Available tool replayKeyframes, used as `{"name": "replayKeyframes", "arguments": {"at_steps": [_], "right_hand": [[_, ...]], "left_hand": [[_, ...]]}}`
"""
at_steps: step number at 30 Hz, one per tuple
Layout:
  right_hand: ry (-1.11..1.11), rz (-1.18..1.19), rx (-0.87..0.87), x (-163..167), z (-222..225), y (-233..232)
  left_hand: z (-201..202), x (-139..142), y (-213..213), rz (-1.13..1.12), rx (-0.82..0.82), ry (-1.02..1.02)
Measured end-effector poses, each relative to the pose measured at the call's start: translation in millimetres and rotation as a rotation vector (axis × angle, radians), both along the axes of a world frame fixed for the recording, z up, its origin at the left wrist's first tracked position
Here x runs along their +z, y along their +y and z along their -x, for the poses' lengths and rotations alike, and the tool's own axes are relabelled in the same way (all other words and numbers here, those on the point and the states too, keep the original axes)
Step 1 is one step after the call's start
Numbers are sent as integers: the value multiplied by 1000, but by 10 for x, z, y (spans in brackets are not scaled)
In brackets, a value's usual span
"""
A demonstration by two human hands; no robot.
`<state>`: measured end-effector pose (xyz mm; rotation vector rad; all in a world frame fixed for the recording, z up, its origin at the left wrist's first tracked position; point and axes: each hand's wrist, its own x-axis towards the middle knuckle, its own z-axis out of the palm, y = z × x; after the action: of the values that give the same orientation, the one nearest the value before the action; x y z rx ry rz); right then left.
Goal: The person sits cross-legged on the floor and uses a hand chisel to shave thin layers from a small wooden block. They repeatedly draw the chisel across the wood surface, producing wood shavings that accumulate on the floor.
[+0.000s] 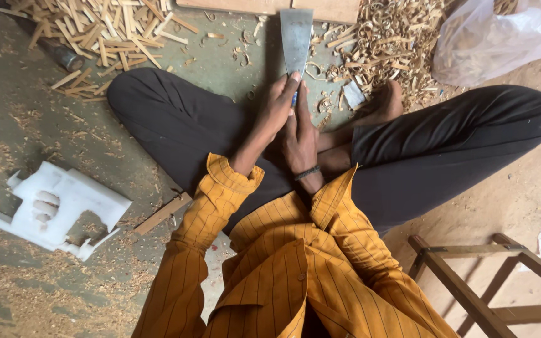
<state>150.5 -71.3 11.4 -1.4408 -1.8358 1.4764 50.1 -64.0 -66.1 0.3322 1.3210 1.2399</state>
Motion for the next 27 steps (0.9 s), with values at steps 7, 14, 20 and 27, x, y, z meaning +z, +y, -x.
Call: {"name": "replayKeyframes", "arguments": {"at_steps": [7,14,20,27], "right_hand": [[-42,37,-3,17,16,17],[-40,42,6,-17,51,39],[4,-22,36,-133,92,123],[-154,74,-24,-455,326,494]], "left_hand": [[18,64,20,20,-1,67],[-6,-16,110,-13,37,182],[56,-169,248,93,-28,327],[293,-367,791,51,-50,532]]}}
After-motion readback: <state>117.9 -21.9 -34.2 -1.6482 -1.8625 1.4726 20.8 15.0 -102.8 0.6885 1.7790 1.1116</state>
